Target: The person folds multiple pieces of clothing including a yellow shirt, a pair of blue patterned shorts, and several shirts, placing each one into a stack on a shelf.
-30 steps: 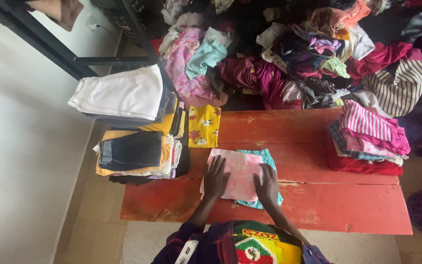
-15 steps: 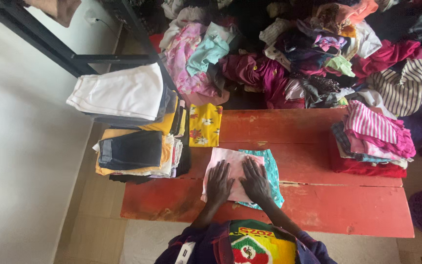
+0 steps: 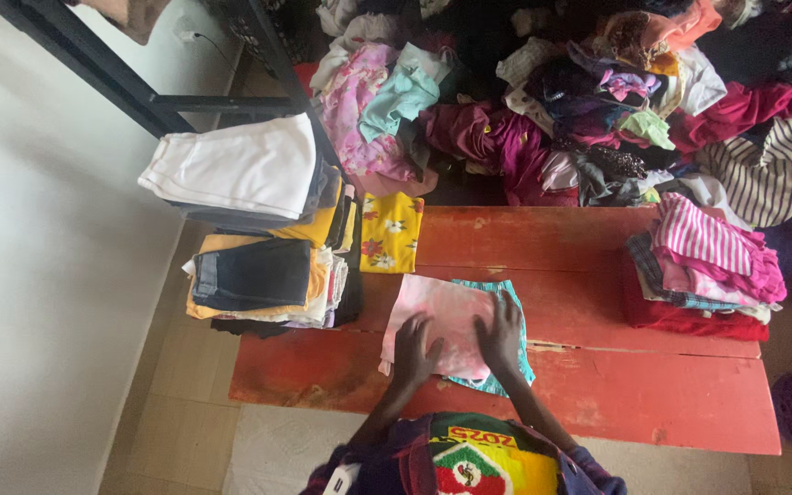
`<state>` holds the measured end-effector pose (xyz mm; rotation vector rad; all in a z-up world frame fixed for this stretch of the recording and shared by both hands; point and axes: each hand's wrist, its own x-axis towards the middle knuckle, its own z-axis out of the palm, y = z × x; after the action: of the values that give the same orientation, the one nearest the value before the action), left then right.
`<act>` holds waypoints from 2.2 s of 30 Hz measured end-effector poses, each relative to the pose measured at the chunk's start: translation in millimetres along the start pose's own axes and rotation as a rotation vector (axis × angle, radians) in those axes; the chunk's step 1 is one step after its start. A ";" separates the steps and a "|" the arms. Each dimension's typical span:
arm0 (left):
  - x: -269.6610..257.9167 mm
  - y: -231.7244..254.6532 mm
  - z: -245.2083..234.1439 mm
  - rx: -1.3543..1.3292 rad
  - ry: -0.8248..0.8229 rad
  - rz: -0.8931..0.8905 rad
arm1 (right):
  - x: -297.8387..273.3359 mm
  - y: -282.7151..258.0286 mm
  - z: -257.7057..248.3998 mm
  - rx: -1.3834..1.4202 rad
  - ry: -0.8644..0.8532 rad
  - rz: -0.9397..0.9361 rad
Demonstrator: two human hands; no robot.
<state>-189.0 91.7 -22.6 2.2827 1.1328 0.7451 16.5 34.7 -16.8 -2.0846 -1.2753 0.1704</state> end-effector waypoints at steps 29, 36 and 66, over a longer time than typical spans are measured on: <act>-96.9 4.8 -6.6 -2.115 -0.125 -0.943 | -40.1 -17.9 -59.5 1.141 -0.662 0.863; -97.7 -26.0 -14.5 -1.930 -0.055 -1.056 | -66.5 16.1 -63.8 1.455 -0.861 0.987; 277.6 -55.6 -4.6 -1.209 -0.293 -0.446 | 218.8 25.2 -37.6 0.863 -0.422 0.466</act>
<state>-81.9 350.8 16.7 1.0298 0.6812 0.6162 163.5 190.7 46.3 -1.5547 -0.6866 1.1908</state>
